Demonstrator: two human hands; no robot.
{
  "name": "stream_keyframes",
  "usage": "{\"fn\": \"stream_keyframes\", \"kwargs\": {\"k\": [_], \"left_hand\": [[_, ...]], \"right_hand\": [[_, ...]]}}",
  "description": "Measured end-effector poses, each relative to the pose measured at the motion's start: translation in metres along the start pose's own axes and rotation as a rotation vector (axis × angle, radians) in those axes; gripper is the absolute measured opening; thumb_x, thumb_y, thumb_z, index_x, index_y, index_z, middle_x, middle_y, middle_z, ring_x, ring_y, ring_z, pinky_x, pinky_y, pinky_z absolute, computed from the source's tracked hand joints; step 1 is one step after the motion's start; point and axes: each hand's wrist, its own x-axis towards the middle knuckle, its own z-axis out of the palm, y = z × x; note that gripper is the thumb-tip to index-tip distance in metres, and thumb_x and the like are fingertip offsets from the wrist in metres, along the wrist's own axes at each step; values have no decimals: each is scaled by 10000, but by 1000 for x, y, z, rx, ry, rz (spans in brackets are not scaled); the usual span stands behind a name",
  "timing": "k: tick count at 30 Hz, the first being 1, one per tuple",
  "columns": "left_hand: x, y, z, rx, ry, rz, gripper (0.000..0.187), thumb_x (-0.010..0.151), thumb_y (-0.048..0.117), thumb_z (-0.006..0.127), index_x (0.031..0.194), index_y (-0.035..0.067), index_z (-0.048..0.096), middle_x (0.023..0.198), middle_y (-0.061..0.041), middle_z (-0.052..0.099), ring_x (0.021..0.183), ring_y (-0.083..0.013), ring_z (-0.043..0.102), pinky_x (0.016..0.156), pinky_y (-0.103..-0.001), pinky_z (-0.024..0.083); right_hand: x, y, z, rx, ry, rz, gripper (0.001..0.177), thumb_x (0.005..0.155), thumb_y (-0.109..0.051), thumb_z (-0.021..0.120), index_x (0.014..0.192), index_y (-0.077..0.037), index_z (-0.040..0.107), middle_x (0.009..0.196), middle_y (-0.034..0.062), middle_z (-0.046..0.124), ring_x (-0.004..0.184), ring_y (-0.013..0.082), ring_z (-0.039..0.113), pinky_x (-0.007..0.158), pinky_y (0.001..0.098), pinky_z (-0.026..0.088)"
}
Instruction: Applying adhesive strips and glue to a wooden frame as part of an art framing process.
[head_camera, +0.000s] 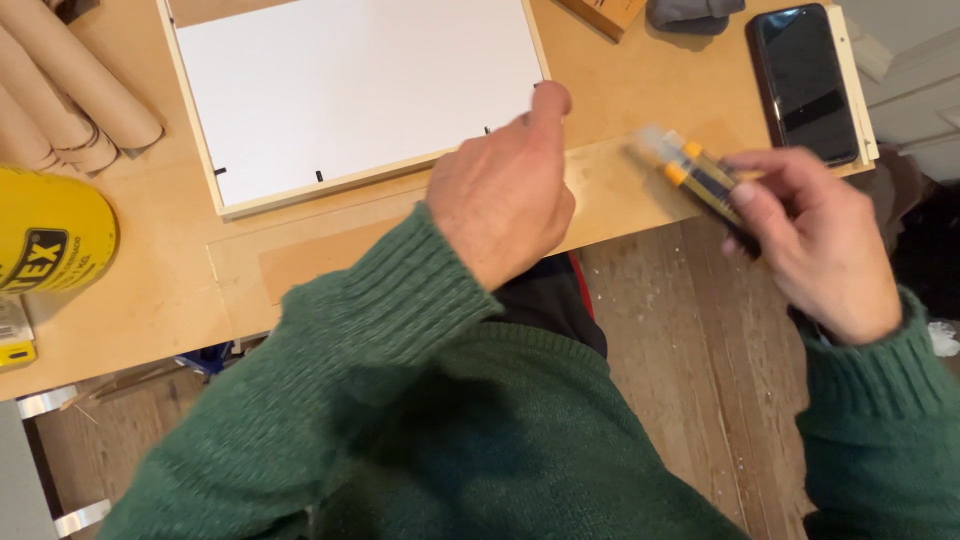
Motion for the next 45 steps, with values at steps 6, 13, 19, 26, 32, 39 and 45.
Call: {"fn": "stream_keyframes", "kwargs": {"k": [6,13,19,26,32,39,45], "left_hand": [[-31,4,-47,3,133,49,519,858,57,588,1319,-26,364,870,-200,668,550,-351,646,498,-500,514],[-83,44,-127,40,38,408,556,897,103,566,1411,66,357,1057,-156,707,747,-436,672,541,-529,488],[-120,78,-184,231,-41,625,572,891,122,547,1437,82,380,983,-110,656,727,-382,641,422,-482,413],[-137,48,-217,481,227,519,374,915,120,695,1255,75,544,783,-63,607,642,-245,617,448,-398,416],[-147,-10,-224,490,424,325,210,935,64,774,1052,11,607,671,-108,535,534,-181,517,444,-319,369],[-156,-88,-155,-189,571,91,538,953,-74,677,1404,53,412,972,-21,600,629,-31,456,529,-197,372],[-150,-169,-66,-465,637,-35,662,926,-66,712,1511,50,424,954,-2,638,667,-4,474,557,-182,400]], "right_hand": [[18,-4,10,-579,414,-326,250,1037,-90,719,1275,-19,685,1049,143,694,949,269,640,825,393,533],[34,-61,42,-279,211,-788,435,910,-177,770,1292,-29,624,1372,140,619,1333,285,556,1136,404,465],[21,-137,76,189,-201,-767,423,842,-198,606,1238,-50,612,1375,96,583,1367,268,503,1151,378,389],[49,-114,113,84,-291,-1029,408,795,-148,850,1134,-36,653,1237,95,664,1185,269,618,1037,357,483],[56,-79,112,142,-367,-670,120,845,-126,785,892,-76,687,1157,62,701,1044,193,688,942,337,566],[71,-65,65,141,-244,-729,83,904,-50,716,957,-50,652,1205,86,674,1181,182,629,1081,340,481],[107,-60,57,110,-293,-594,69,956,-31,712,985,-39,650,1092,41,629,977,100,585,858,251,488]]}}
